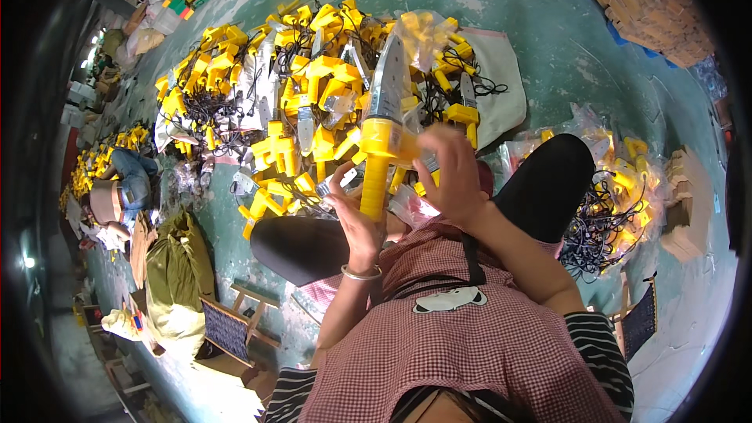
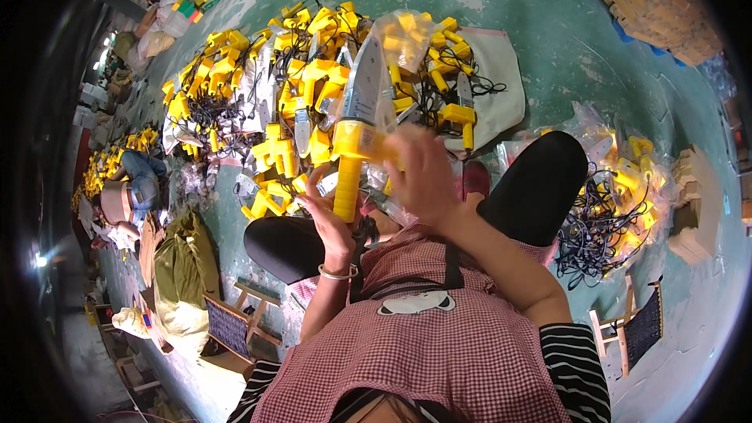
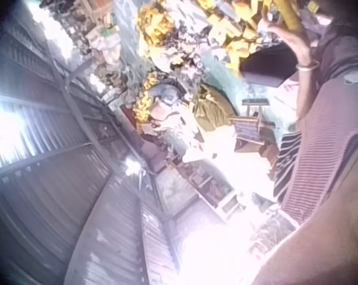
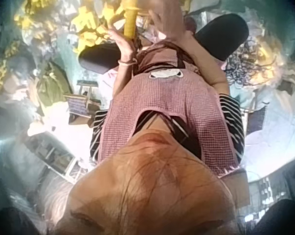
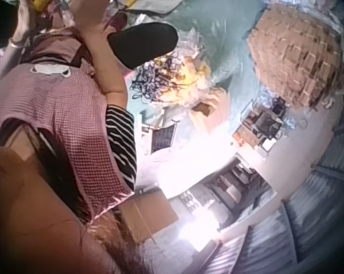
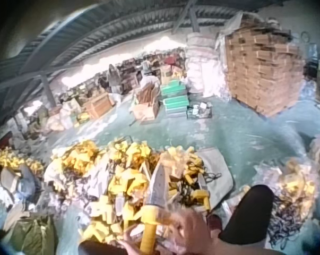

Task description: The recorder is taking yellow electronic handheld devices from a large pile and placing them individually into plastic bags.

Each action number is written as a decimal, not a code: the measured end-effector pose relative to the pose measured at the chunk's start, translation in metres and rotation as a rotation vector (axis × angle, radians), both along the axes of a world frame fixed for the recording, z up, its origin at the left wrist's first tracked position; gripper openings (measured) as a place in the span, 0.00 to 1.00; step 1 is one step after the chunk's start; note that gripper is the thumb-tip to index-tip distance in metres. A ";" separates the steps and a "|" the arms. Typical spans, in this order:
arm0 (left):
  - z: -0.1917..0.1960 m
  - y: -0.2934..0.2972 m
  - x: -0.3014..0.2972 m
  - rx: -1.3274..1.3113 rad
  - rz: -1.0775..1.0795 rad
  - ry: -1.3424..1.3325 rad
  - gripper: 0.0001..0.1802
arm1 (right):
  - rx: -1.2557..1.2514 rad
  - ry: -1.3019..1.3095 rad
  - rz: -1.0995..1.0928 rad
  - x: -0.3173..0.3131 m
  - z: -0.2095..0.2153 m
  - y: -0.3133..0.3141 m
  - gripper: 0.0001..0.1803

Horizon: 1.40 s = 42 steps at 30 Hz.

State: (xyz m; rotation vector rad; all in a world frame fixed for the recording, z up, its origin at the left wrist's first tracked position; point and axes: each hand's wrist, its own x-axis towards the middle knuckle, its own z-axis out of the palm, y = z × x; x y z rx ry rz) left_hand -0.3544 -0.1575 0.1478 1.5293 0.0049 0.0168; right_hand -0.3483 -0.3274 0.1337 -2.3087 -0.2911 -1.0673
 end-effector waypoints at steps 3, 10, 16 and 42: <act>0.005 0.005 -0.001 -0.163 -0.023 0.146 0.45 | 0.787 0.476 0.329 0.024 -0.029 -0.011 0.21; 0.000 0.014 -0.002 -0.213 -0.050 0.182 0.44 | 0.693 0.413 0.121 0.016 -0.014 -0.016 0.09; -0.004 0.009 -0.003 -0.136 -0.004 0.048 0.43 | -0.198 -0.059 0.492 -0.020 0.007 0.017 0.07; 0.049 -0.071 -0.017 0.483 -0.638 -0.908 0.37 | 2.035 0.352 0.637 -0.023 0.033 -0.254 0.15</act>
